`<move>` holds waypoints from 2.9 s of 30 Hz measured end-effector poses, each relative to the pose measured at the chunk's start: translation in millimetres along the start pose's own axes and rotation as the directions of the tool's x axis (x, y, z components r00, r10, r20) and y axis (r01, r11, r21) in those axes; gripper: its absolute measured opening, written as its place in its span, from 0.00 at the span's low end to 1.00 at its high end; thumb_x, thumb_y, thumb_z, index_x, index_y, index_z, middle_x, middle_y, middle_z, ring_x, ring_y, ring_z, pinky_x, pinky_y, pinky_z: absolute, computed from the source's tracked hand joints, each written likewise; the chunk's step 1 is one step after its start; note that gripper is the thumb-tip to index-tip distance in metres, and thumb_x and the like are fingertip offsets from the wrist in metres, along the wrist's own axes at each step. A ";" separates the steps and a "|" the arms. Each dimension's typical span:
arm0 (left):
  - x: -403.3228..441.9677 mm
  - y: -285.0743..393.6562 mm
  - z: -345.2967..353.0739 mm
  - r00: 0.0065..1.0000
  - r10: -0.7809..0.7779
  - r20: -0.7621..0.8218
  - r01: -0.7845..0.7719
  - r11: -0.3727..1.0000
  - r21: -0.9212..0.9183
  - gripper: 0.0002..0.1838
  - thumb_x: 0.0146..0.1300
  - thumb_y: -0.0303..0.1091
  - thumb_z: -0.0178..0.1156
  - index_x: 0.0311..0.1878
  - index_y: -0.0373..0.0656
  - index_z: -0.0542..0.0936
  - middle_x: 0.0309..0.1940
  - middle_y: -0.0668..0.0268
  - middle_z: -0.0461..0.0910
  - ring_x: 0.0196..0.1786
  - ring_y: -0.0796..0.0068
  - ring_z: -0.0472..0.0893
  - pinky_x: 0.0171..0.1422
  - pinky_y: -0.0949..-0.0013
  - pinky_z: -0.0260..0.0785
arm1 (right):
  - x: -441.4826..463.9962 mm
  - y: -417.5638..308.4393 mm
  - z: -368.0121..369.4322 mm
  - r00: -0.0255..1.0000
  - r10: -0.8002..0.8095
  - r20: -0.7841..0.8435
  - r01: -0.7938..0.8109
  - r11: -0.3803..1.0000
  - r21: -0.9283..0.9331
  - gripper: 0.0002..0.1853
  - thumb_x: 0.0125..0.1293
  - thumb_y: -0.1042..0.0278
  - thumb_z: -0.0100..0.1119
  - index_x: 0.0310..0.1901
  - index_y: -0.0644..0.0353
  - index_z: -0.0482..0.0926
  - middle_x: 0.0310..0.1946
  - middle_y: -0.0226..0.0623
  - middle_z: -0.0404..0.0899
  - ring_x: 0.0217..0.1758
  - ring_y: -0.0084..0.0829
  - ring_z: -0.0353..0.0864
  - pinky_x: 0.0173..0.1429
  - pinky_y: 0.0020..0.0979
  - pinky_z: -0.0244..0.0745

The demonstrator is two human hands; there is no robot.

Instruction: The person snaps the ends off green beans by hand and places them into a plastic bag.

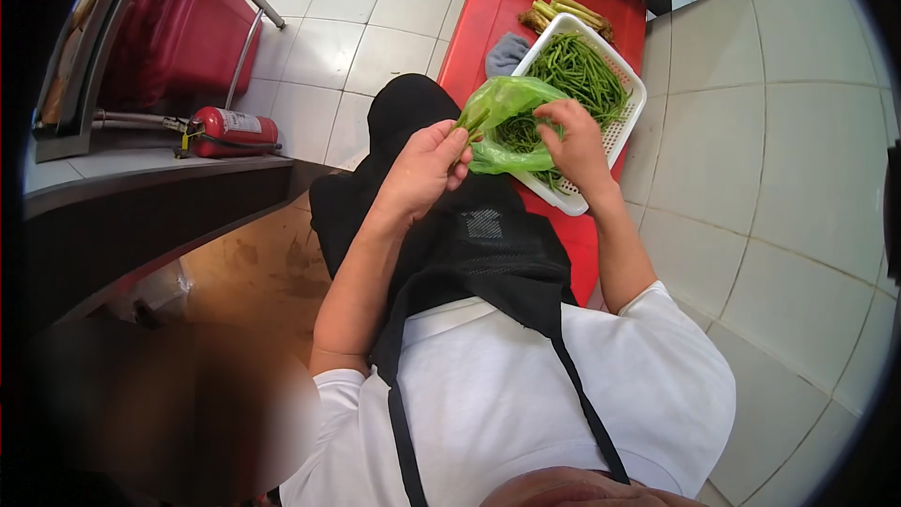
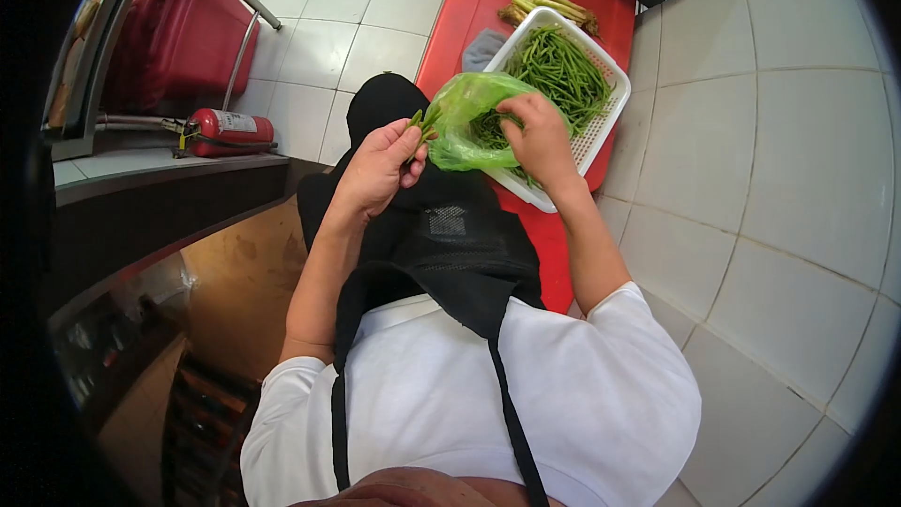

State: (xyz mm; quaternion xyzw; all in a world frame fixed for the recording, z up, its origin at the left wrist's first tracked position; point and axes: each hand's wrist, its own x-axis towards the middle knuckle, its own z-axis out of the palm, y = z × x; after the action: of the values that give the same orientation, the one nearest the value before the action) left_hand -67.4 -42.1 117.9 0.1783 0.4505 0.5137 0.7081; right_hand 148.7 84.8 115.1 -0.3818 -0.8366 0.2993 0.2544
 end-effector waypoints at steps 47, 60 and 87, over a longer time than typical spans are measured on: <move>8.3 -12.2 40.6 0.824 0.555 -0.112 -0.557 0.830 0.014 0.18 0.78 0.35 0.49 0.63 0.36 0.74 0.60 0.62 0.77 0.60 0.76 0.75 0.66 0.71 0.66 | -5.2 -83.6 59.7 0.880 0.370 0.297 -0.298 -0.057 0.953 0.07 0.71 0.72 0.60 0.48 0.61 0.78 0.44 0.32 0.82 0.43 0.23 0.81 0.47 0.26 0.79; -0.7 1.0 14.1 0.952 0.304 -0.035 -0.305 0.952 -0.006 0.12 0.77 0.39 0.50 0.49 0.40 0.78 0.32 0.70 0.77 0.30 0.83 0.76 0.33 0.78 0.70 | 10.1 -77.0 19.0 0.996 0.008 -0.084 0.035 0.871 0.490 0.11 0.64 0.77 0.65 0.48 0.64 0.83 0.43 0.36 0.82 0.41 0.26 0.82 0.46 0.27 0.76; -29.2 23.5 11.7 0.986 -0.012 0.168 -0.004 0.995 0.097 0.15 0.76 0.41 0.51 0.44 0.39 0.81 0.23 0.79 0.68 0.23 0.90 0.64 0.26 0.83 0.56 | 26.7 -88.2 -14.7 0.929 -0.336 0.155 0.298 0.927 0.229 0.07 0.63 0.75 0.64 0.42 0.63 0.84 0.35 0.38 0.82 0.36 0.36 0.83 0.42 0.32 0.77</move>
State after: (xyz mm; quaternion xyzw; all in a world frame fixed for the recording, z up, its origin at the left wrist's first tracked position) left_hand -73.0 -55.9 154.3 0.2544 0.4141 0.4729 0.7350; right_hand 100.0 63.7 191.8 -0.1828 -0.8734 0.3723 0.2553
